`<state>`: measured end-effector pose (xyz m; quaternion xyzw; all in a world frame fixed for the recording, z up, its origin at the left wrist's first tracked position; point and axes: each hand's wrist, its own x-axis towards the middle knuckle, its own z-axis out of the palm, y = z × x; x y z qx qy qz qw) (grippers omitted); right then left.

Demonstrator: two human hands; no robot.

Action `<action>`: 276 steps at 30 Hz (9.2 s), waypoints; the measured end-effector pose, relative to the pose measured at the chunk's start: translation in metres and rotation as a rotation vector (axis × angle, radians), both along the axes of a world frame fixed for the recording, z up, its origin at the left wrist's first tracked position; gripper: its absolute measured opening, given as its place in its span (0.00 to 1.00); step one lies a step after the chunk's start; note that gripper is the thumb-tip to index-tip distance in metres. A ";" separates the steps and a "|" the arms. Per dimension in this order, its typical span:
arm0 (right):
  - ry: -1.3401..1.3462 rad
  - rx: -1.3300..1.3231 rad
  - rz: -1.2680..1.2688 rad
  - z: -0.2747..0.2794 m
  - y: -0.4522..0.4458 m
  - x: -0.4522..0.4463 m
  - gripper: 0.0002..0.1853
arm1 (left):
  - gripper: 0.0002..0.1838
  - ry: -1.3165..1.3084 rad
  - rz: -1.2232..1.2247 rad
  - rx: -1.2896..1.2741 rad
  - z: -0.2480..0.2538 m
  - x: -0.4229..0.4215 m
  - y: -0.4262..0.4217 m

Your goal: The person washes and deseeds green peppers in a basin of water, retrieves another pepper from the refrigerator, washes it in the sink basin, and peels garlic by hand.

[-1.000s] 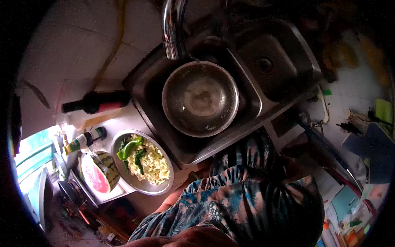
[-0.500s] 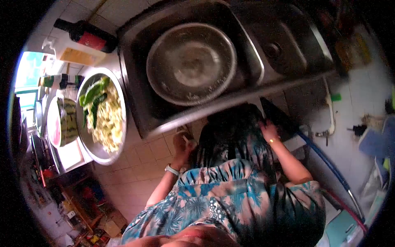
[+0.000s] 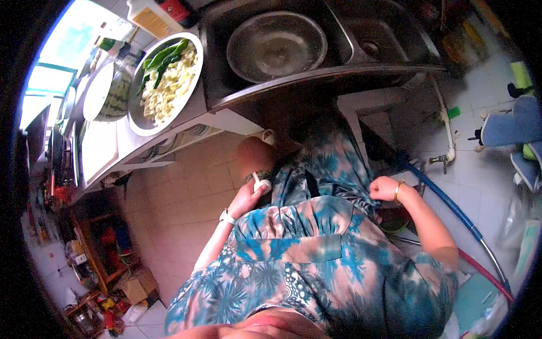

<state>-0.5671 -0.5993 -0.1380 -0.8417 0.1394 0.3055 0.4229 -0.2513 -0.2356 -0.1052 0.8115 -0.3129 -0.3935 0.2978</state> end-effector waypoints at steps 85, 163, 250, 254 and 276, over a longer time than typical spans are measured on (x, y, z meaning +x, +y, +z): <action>-0.651 0.065 0.375 0.173 -0.043 0.322 0.18 | 0.25 0.230 0.409 -0.599 0.066 0.235 -0.347; -0.580 0.686 -0.503 0.059 -0.155 0.471 0.15 | 0.22 0.299 0.319 -0.588 0.055 0.223 -0.347; -0.665 0.560 -0.475 0.054 -0.152 0.477 0.16 | 0.21 0.334 0.412 -0.556 0.060 0.224 -0.345; -0.486 0.897 -0.397 0.052 -0.172 0.477 0.17 | 0.20 0.362 0.485 -0.601 0.060 0.227 -0.346; -0.496 0.007 -0.203 0.053 -0.154 0.482 0.14 | 0.19 -0.135 0.369 -0.580 0.025 0.243 -0.346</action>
